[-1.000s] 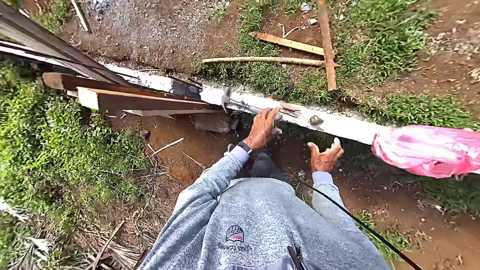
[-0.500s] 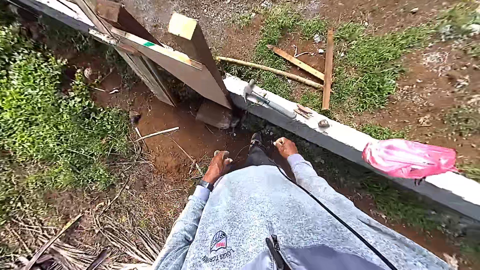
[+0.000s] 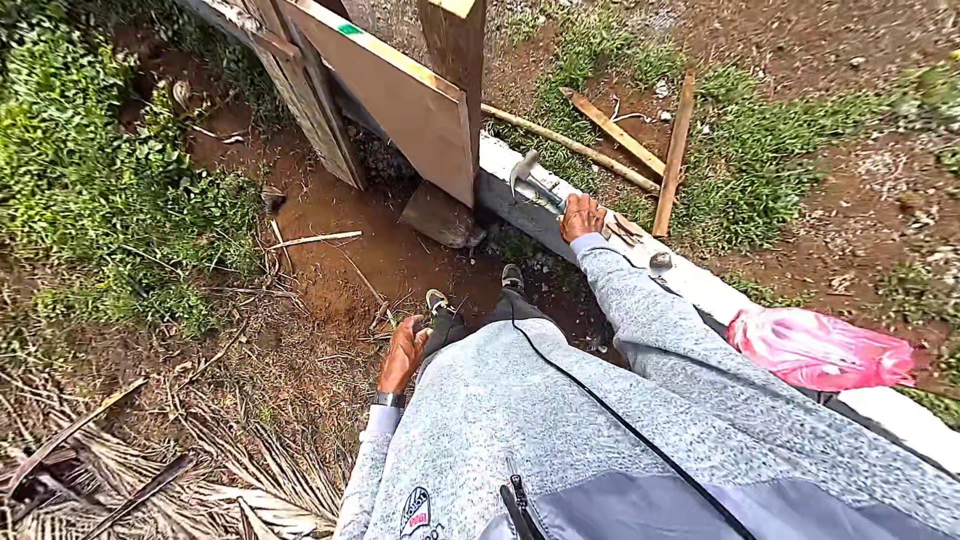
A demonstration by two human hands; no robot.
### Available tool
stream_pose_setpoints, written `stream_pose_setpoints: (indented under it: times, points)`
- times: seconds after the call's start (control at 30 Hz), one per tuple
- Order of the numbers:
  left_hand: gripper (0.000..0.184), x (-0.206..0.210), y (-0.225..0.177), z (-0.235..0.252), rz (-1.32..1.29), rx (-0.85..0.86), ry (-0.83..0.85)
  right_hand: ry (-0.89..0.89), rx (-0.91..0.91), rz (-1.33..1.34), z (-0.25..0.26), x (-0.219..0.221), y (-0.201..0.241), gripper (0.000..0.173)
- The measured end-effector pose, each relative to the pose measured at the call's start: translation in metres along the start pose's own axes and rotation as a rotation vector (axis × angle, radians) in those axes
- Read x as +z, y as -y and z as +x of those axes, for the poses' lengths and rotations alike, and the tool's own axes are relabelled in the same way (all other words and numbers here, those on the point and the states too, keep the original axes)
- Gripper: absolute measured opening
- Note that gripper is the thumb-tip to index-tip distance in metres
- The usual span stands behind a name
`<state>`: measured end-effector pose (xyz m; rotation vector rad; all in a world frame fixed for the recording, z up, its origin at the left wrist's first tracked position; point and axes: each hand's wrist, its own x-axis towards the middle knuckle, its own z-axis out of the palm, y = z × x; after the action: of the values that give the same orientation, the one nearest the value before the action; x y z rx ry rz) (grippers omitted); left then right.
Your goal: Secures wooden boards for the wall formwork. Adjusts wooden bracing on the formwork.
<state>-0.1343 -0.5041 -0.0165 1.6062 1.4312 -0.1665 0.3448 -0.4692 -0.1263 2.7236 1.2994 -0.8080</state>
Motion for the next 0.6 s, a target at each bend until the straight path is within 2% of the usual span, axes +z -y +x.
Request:
stream_pose_setpoints:
  times: [0.17, 0.33, 0.43, 0.6]
  points:
    - [0.045, 0.04, -0.035, -0.013, -0.112, -0.093, -0.036, 0.038, -0.054, -0.068, 0.021, 0.006, -0.01, 0.048]
    - [0.046, 0.08, -0.06, -0.016, -0.219, -0.094, 0.013, 0.113, -0.01, -0.009, 0.015, -0.006, -0.012, 0.07]
    - [0.045, 0.079, -0.077, -0.014, -0.212, -0.054, -0.005, 0.186, -0.001, 0.043, 0.006, -0.028, -0.003, 0.078]
    - [0.042, 0.053, -0.087, -0.013, -0.255, 0.006, -0.154, 0.167, 0.014, 0.057, -0.017, -0.046, 0.015, 0.076]
